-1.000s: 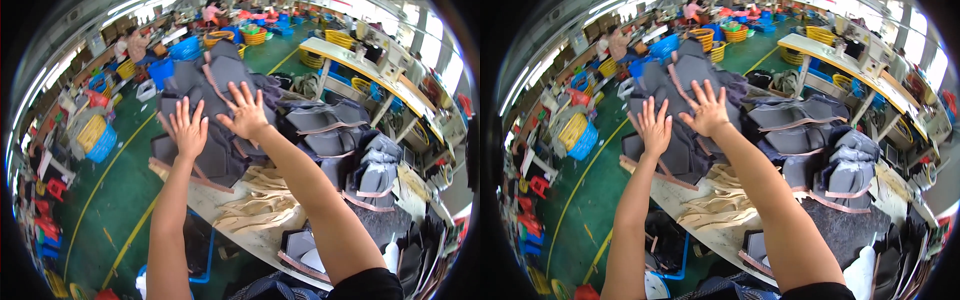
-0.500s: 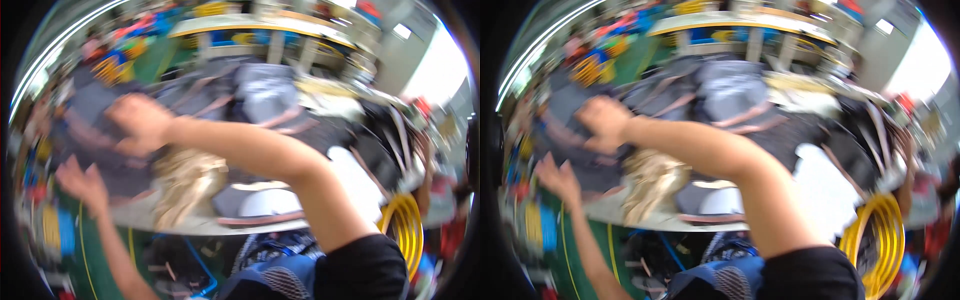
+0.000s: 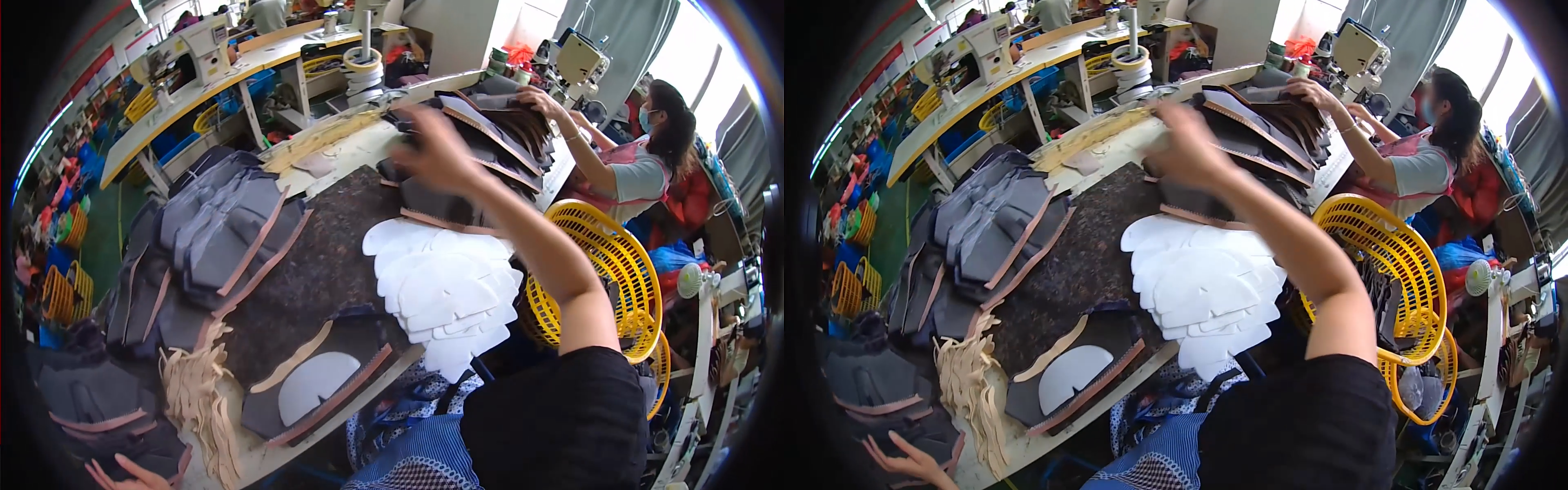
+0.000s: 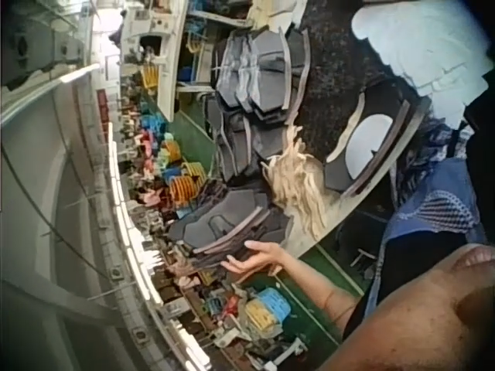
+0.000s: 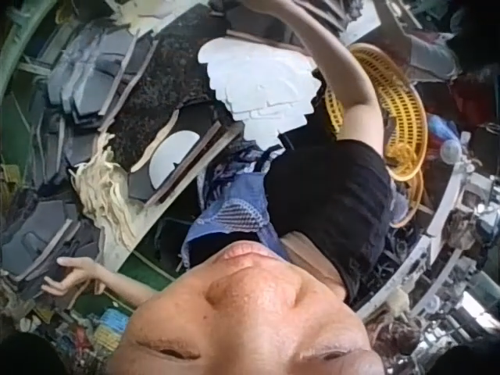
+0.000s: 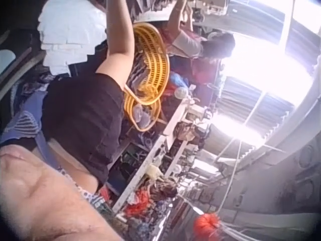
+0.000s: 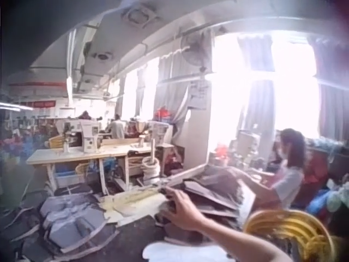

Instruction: Assembling shoe upper components by applying adhesive strips and layering materials on a workbench.

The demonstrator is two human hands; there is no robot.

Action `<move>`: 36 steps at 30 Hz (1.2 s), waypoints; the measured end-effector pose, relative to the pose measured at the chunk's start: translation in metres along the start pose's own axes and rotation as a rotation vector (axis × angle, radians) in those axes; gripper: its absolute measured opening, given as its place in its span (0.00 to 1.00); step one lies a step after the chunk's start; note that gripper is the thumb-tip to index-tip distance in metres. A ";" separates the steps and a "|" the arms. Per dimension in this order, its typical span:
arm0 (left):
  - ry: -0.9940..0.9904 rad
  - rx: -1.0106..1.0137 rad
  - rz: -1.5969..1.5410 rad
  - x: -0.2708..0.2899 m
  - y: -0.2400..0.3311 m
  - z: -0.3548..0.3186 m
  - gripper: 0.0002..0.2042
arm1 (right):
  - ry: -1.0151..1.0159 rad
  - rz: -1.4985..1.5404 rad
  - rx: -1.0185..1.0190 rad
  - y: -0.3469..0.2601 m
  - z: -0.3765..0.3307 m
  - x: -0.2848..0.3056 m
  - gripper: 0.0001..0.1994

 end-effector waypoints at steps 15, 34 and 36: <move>-0.556 -0.911 -1.149 -0.107 0.683 0.078 0.47 | 0.050 0.362 -0.849 0.276 -0.071 0.122 0.44; -0.755 -1.207 -1.297 -0.119 0.724 0.155 0.19 | -0.137 0.193 -0.843 0.334 0.001 0.110 0.53; -0.975 -1.063 -1.370 -0.134 0.691 0.202 0.19 | -0.306 0.410 -0.732 0.312 0.019 0.107 0.53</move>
Point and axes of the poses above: each hand's wrist, its own z-axis towards the middle knuckle, its own x-axis out of the back of the hand, y = z × x, the point moved 1 cm from there along z, towards the middle knuckle, and after that the axes turned 11 degrees about z, right-handed, at the moved point
